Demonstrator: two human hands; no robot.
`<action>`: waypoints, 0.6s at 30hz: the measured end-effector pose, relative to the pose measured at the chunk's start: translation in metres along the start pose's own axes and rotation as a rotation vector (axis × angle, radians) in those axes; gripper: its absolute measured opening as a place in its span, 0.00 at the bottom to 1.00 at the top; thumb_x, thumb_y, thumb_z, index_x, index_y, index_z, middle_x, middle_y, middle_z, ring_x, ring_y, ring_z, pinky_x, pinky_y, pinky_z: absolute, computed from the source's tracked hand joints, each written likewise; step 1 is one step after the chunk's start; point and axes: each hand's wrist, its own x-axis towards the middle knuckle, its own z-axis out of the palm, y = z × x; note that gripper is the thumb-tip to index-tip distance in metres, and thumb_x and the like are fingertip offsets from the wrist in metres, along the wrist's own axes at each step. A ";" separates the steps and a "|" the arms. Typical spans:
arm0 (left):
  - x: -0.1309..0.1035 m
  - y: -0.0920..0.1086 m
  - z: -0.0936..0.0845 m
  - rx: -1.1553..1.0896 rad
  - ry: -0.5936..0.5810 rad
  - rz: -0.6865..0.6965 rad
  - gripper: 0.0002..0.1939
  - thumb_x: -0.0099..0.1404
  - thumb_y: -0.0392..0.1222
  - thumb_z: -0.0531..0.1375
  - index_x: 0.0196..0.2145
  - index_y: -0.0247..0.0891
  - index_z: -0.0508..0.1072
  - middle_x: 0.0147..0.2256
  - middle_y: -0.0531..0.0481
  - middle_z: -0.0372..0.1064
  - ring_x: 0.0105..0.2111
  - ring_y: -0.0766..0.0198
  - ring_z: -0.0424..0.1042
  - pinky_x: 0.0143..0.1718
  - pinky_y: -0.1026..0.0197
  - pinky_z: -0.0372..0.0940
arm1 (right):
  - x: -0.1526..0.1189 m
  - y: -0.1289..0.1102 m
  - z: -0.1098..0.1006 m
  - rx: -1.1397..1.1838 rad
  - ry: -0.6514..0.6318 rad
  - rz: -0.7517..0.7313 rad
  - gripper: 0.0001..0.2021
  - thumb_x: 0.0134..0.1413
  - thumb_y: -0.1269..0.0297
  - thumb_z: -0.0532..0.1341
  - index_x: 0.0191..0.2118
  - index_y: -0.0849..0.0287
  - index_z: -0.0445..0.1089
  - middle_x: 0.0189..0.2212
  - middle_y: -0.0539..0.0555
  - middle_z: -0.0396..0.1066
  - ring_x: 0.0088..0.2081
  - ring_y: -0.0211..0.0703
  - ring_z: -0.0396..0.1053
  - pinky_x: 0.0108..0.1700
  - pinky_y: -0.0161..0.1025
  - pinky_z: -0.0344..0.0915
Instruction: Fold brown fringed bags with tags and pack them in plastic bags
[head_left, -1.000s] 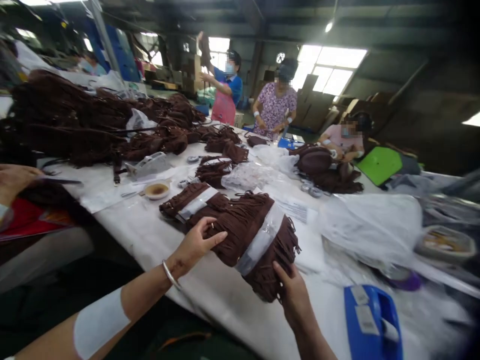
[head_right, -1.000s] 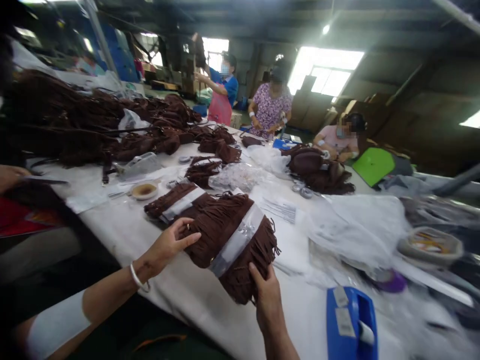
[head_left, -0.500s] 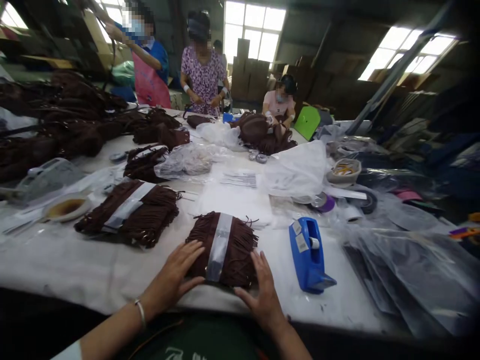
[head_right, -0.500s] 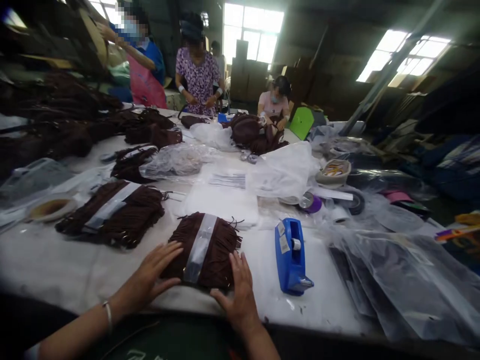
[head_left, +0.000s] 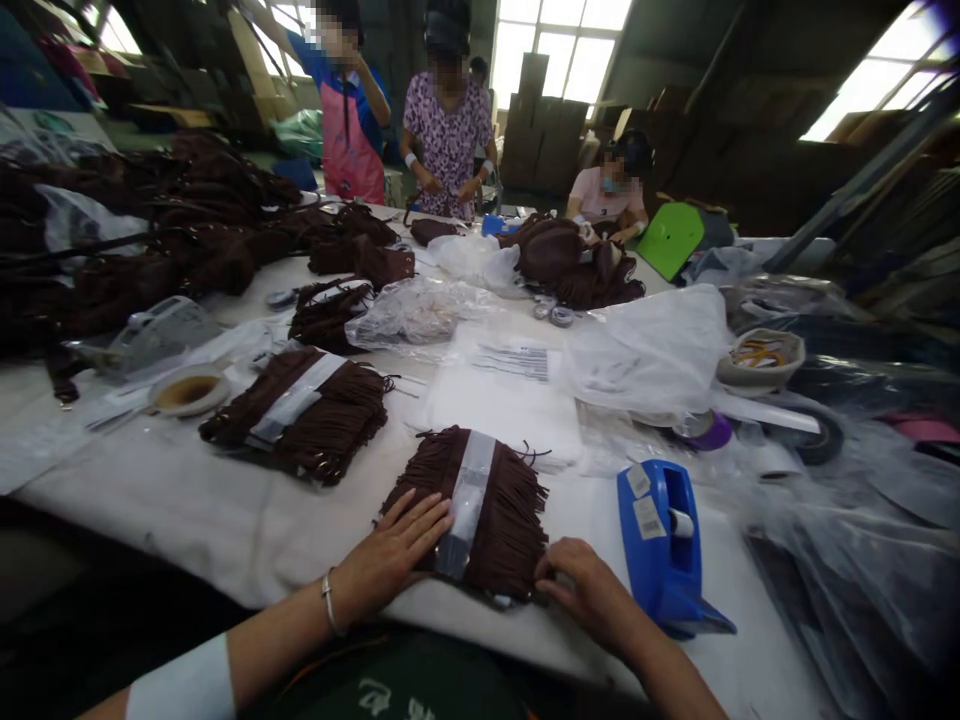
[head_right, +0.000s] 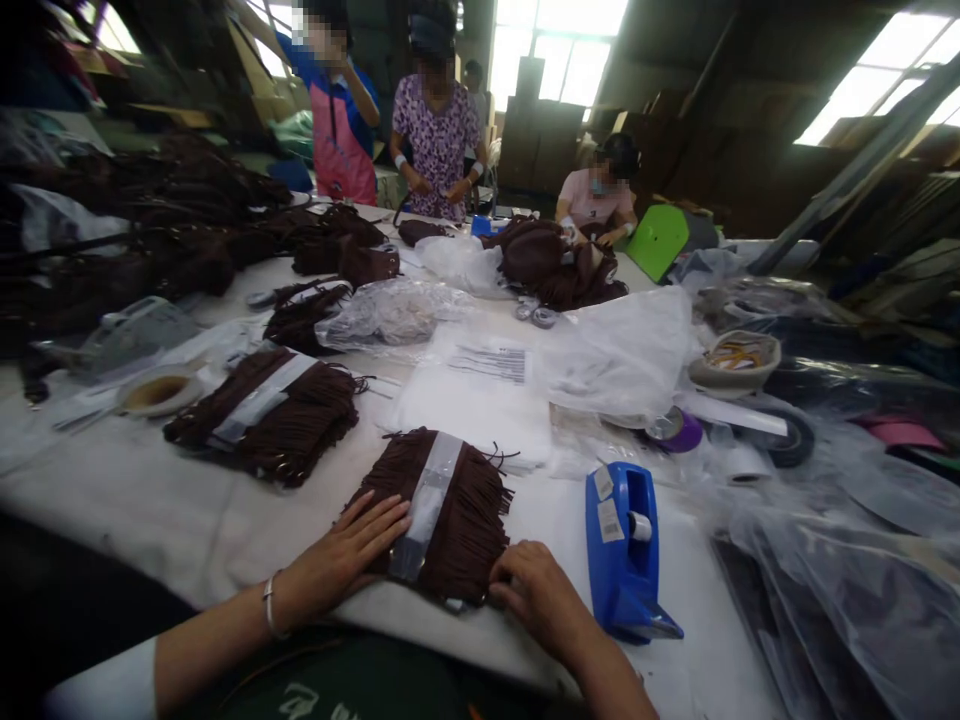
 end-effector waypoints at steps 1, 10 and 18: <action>-0.001 0.000 -0.004 -0.042 -0.011 -0.002 0.36 0.64 0.44 0.59 0.64 0.42 0.47 0.63 0.44 0.49 0.64 0.53 0.46 0.64 0.43 0.37 | -0.005 -0.001 -0.002 0.029 0.002 0.056 0.06 0.55 0.61 0.59 0.38 0.50 0.73 0.38 0.52 0.73 0.43 0.49 0.68 0.48 0.47 0.63; 0.056 0.015 -0.007 -0.112 0.086 -0.161 0.27 0.71 0.49 0.47 0.64 0.39 0.49 0.64 0.45 0.45 0.65 0.56 0.42 0.64 0.44 0.40 | 0.075 -0.053 0.052 -0.053 0.521 -0.030 0.25 0.54 0.57 0.59 0.59 0.45 0.60 0.56 0.52 0.65 0.58 0.59 0.59 0.59 0.60 0.53; 0.057 0.005 0.006 -0.077 0.083 -0.197 0.26 0.70 0.46 0.50 0.63 0.40 0.52 0.64 0.45 0.47 0.64 0.55 0.44 0.64 0.45 0.40 | 0.021 0.005 0.026 -0.019 0.585 0.212 0.18 0.58 0.58 0.54 0.53 0.53 0.67 0.50 0.57 0.70 0.52 0.52 0.65 0.55 0.55 0.60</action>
